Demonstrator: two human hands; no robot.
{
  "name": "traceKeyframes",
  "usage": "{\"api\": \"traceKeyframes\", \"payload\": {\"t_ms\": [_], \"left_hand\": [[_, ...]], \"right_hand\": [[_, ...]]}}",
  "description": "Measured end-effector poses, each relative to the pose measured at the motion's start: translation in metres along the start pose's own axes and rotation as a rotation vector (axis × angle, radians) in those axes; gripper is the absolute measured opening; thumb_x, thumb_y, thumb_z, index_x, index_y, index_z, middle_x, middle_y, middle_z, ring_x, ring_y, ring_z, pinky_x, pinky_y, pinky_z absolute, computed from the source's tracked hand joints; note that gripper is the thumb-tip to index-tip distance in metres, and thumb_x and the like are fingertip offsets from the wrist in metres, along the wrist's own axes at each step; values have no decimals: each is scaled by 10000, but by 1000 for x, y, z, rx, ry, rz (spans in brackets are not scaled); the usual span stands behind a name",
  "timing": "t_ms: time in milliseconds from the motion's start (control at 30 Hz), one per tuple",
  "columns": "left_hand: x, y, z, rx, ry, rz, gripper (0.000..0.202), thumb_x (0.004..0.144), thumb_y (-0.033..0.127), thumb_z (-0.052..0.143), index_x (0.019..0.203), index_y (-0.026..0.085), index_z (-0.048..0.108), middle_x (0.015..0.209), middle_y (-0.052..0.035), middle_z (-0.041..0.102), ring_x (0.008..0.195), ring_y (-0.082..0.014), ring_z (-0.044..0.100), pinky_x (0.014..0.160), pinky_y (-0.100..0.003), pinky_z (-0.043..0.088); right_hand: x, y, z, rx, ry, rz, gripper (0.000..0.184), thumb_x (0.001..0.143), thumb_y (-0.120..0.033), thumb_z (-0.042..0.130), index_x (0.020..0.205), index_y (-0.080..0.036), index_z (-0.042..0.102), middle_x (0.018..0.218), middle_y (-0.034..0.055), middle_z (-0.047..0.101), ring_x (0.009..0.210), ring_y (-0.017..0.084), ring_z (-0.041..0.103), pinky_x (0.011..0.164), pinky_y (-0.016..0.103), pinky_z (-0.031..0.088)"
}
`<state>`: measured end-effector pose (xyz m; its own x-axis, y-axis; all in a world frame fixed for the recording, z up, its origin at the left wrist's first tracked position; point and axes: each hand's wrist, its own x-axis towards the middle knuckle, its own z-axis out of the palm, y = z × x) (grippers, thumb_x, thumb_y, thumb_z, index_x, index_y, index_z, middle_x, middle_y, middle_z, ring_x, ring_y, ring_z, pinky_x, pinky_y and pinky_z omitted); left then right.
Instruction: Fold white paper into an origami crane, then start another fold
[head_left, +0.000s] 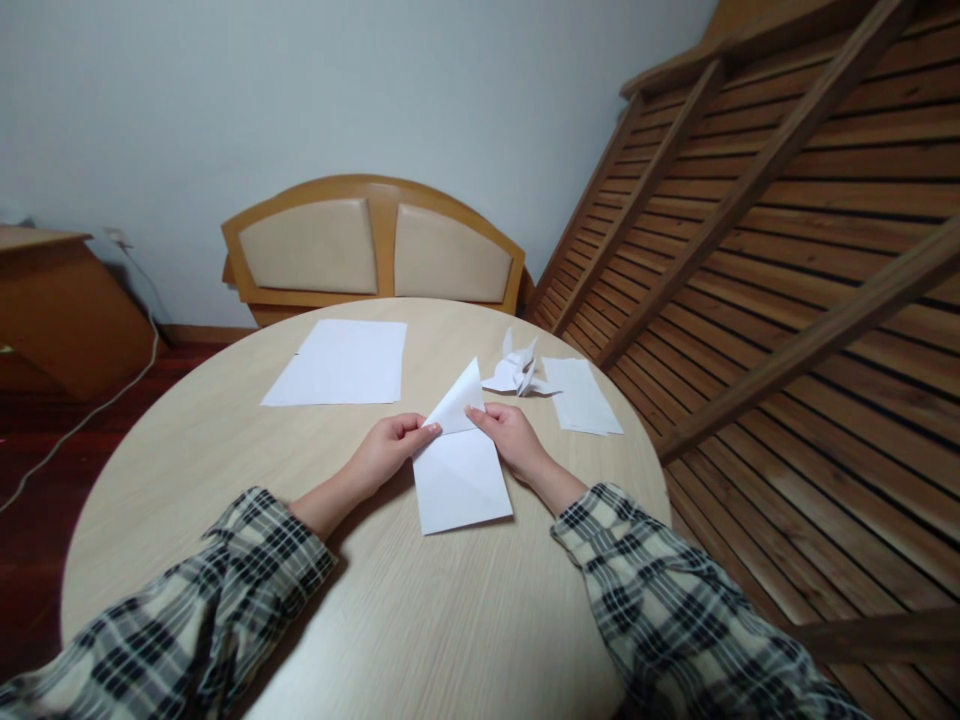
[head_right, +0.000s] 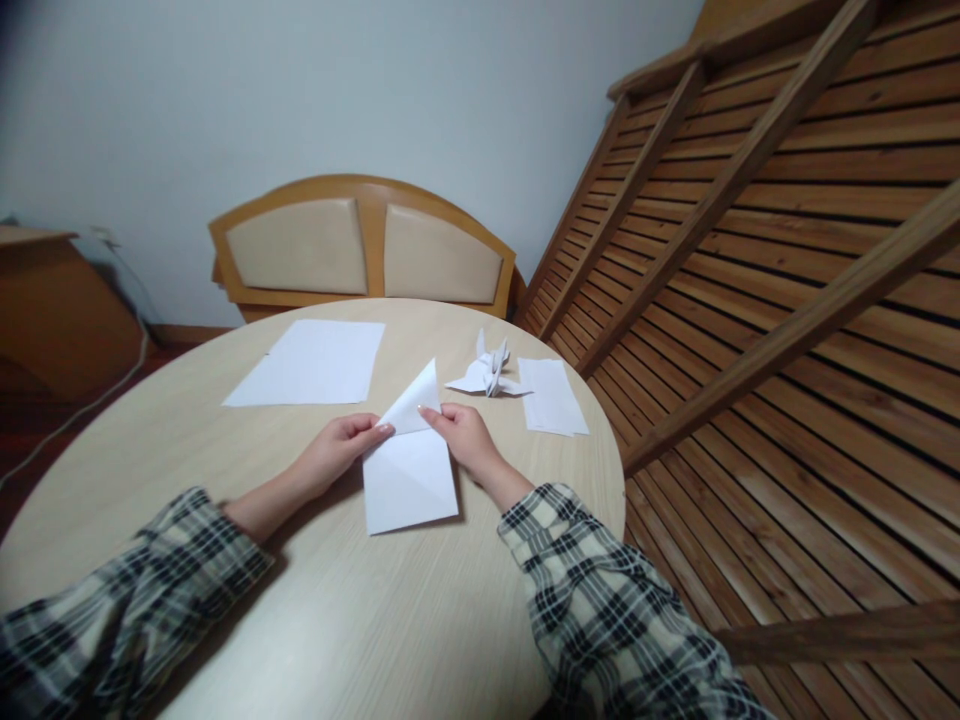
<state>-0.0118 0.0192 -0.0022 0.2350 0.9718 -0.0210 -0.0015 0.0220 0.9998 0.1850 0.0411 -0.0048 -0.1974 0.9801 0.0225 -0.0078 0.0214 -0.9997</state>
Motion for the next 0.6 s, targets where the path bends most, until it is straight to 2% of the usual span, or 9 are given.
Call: {"api": "traceKeyframes", "payload": {"t_ms": [133, 367, 600], "left_hand": [[0, 0, 1, -10, -12, -58, 293, 707, 402, 757, 746, 117, 696, 685, -70, 678, 569, -147, 565, 536, -265, 398], [-1, 1, 1, -47, -17, -85, 277, 704, 368, 759, 779, 107, 703, 713, -90, 704, 577, -158, 596, 548, -276, 426], [-2, 4, 1, -11, -37, -92, 305, 719, 381, 730, 804, 92, 679, 721, -77, 693, 586, -146, 591, 568, -275, 424]], "right_hand": [[0, 2, 0, -6, -15, 7, 442, 706, -592, 718, 697, -155, 652, 614, 6, 607, 525, 113, 500, 479, 246, 341], [-2, 0, 1, -12, -26, 6, 429, 697, -570, 730, 706, -149, 648, 657, 18, 628, 552, 118, 525, 505, 253, 368], [-3, -1, 2, -39, -26, 3, 451, 704, -586, 713, 718, -140, 643, 670, 24, 627, 556, 116, 524, 493, 247, 363]]}}
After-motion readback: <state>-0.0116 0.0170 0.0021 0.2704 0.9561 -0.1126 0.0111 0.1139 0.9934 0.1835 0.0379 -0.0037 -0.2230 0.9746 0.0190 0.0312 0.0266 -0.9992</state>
